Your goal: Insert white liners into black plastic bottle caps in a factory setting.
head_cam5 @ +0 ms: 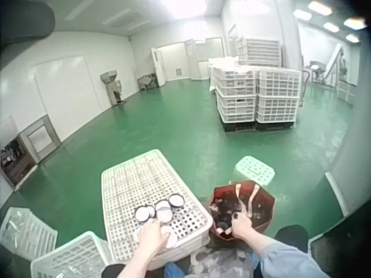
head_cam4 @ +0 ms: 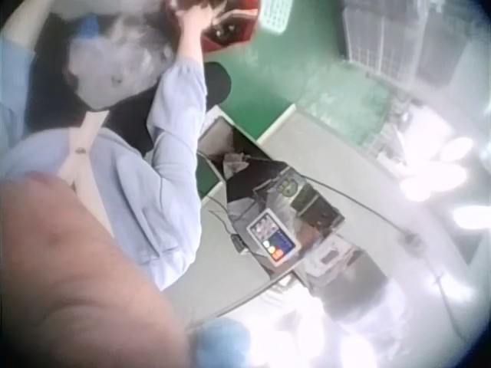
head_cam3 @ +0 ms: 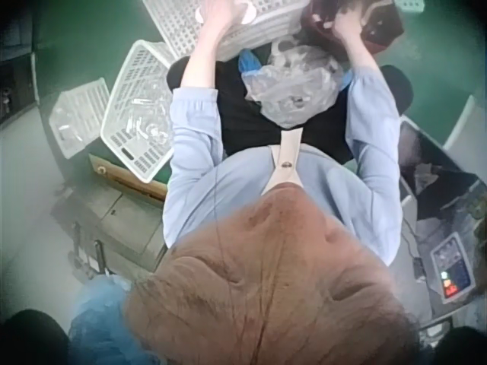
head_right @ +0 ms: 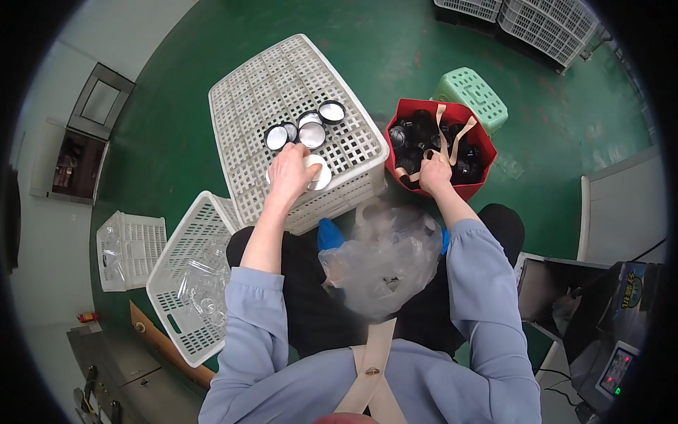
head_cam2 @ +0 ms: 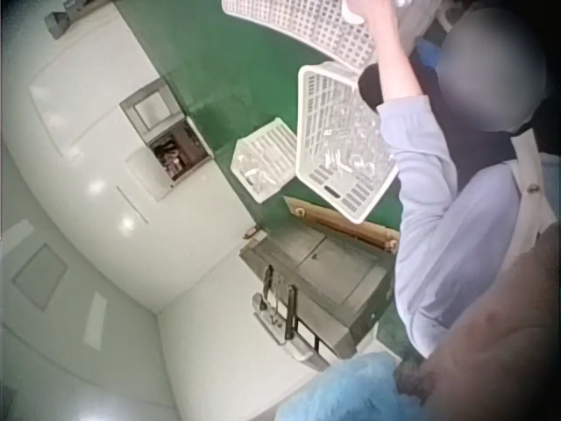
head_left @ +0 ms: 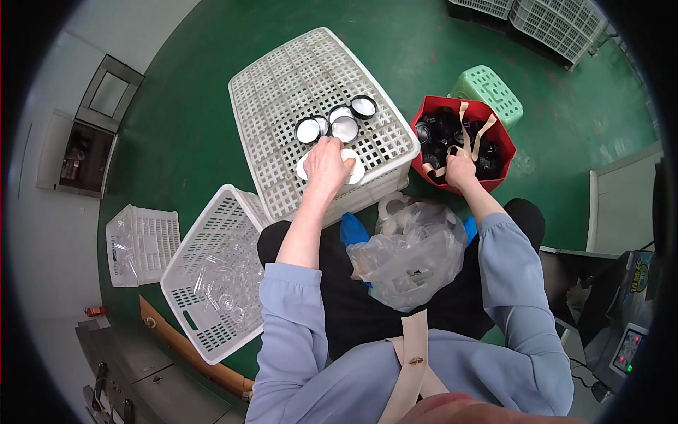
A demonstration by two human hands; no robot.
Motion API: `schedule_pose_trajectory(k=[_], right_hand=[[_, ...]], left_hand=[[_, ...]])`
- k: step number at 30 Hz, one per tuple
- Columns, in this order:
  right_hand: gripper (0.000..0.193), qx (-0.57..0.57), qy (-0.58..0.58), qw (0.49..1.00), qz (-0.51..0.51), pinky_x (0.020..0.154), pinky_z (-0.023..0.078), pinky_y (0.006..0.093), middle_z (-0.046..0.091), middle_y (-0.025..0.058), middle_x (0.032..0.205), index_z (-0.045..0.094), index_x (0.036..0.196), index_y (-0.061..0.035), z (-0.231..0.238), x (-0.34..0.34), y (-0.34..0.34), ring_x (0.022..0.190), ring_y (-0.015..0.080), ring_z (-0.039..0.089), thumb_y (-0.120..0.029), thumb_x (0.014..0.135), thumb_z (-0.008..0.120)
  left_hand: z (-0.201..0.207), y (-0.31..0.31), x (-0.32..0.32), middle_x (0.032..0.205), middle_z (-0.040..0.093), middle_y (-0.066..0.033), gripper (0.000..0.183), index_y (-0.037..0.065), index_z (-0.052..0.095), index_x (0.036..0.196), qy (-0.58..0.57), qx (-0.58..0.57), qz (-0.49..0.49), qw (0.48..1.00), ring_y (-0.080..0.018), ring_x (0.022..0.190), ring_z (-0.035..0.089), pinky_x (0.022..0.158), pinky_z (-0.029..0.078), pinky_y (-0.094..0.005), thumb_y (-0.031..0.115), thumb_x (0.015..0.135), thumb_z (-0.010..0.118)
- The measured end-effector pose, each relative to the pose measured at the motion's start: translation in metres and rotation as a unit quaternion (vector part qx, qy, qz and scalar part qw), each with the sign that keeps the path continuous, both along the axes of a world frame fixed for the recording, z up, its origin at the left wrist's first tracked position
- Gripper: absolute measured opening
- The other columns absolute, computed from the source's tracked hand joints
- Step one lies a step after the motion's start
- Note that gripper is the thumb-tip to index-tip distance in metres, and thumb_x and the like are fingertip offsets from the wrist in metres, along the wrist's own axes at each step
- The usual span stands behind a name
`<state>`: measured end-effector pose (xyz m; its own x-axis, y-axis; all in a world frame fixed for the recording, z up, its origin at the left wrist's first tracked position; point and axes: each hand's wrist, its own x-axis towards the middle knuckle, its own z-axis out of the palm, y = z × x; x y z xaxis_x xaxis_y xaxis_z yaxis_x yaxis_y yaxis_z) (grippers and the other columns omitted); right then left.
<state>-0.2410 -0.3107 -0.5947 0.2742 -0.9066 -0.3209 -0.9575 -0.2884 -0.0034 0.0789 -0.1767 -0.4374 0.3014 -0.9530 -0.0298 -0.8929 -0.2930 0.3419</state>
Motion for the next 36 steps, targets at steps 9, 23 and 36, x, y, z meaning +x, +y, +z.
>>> schedule_pose_trajectory(k=[9,23,36], right_hand=[[0.027,-0.093,0.006,0.996,-0.006,0.099,0.051,0.0449,0.061,0.0200,0.121,0.061,0.116,-0.0054,-0.001,-0.004,0.003,0.115,0.0381,0.063,-0.015,0.091,0.059],[0.029,-0.054,0.060,0.992,0.093,0.100,0.049,0.0425,0.061,0.0147,0.118,0.068,0.119,-0.0110,0.008,-0.012,0.011,0.119,0.0327,0.061,-0.019,0.094,0.055],[0.028,-0.027,0.101,0.990,0.096,0.083,0.056,0.0407,0.066,0.0114,0.118,0.066,0.120,-0.0114,-0.004,-0.003,0.015,0.112,0.0278,0.066,-0.021,0.100,0.049]], left_hand=[[0.005,-0.006,0.025,0.076,0.072,-0.0183,0.029,0.003,0.076,0.091,0.157,-0.147,0.078,0.973,-0.0363,0.072,0.071,0.070,0.055,-0.0435,0.031,0.088,0.071],[0.010,0.002,0.019,0.086,0.074,-0.0185,0.031,0.007,0.079,0.101,0.078,-0.113,0.109,0.985,-0.0396,0.083,0.070,0.080,0.055,-0.0472,0.031,0.097,0.059],[0.020,-0.006,0.020,0.080,0.070,-0.0036,0.029,-0.003,0.074,0.104,0.473,-0.207,0.132,0.846,-0.0079,0.058,0.060,0.055,0.045,-0.0265,0.024,0.099,0.065]])
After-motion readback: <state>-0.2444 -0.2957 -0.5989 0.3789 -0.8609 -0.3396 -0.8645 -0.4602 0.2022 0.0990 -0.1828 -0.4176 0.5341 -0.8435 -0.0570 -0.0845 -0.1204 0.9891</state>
